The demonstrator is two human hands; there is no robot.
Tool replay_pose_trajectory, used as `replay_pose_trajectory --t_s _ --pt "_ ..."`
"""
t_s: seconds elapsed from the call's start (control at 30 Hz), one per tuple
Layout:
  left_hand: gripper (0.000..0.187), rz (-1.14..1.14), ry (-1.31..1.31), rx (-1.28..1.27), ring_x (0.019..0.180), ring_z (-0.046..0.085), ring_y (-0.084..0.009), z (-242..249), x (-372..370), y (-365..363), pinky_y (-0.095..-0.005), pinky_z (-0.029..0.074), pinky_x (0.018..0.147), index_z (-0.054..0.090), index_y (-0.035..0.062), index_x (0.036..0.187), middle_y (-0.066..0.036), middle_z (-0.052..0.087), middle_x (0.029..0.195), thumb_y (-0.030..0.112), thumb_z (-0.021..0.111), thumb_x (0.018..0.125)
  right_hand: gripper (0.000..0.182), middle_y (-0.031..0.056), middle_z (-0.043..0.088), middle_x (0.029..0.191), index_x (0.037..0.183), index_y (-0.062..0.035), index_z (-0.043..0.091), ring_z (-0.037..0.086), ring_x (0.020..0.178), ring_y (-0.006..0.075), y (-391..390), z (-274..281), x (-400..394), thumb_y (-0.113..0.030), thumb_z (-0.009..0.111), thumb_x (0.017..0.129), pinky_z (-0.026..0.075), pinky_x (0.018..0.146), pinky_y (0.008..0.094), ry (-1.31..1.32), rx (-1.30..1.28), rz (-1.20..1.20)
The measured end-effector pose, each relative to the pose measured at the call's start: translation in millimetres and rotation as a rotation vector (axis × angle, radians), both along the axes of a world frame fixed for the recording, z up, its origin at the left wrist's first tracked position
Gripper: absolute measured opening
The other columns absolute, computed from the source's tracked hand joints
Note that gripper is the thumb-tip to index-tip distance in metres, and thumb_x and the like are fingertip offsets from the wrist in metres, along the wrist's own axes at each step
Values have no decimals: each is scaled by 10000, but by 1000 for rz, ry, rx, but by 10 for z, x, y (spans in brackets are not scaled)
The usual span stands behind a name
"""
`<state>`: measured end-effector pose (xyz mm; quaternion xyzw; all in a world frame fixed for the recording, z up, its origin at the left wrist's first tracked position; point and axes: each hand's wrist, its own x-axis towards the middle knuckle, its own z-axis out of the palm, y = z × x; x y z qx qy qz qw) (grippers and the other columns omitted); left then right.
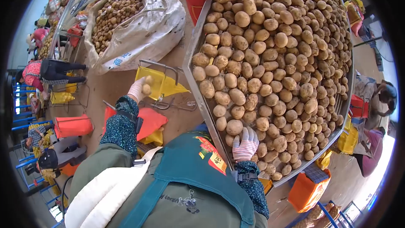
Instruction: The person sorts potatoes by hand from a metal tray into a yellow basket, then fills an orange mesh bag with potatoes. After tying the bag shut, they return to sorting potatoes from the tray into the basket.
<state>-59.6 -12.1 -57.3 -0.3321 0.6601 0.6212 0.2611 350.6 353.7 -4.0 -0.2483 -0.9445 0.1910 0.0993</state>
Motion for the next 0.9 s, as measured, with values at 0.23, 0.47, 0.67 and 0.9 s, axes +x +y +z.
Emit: replay_pose_trajectory --t_s 0.23,0.47,0.67,0.9 --pt "480 -663 1018 -411 1047 682 -385 928 -264 2158 -405 512 966 671 -48 1214 -250 716 1122 311 723 899 449 136 619 1268 1224 -70 614 566 1186 364 10 108 -40 -284 647 830 435 1003 502 13 -21 -31" --pt "753 -1101 937 -682 1223 596 -405 1304 -534 4510 -489 499 1014 490 4 1355 -274 595 1321 499 752 852 461 123 609 1281 1243 -84 614 552 1206 346 17 161 -35 -282 660 829 419 1022 497 -30 -62 -64" --pt "689 -912 1190 -367 1205 591 -426 890 -641 4572 -466 487 1040 539 -22 1335 -282 609 1281 372 790 829 477 119 600 1296 1255 -90 610 544 1217 342 18 119 12 -284 670 823 416 1017 504 -33 -94 -96" --pt "425 -435 84 970 1053 637 -291 1057 -206 3729 -457 551 917 597 56 1274 -115 658 1234 293 668 929 482 123 601 1280 1246 -94 615 551 1197 345 33 145 -15 -280 677 806 420 1009 500 -30 -114 -103"
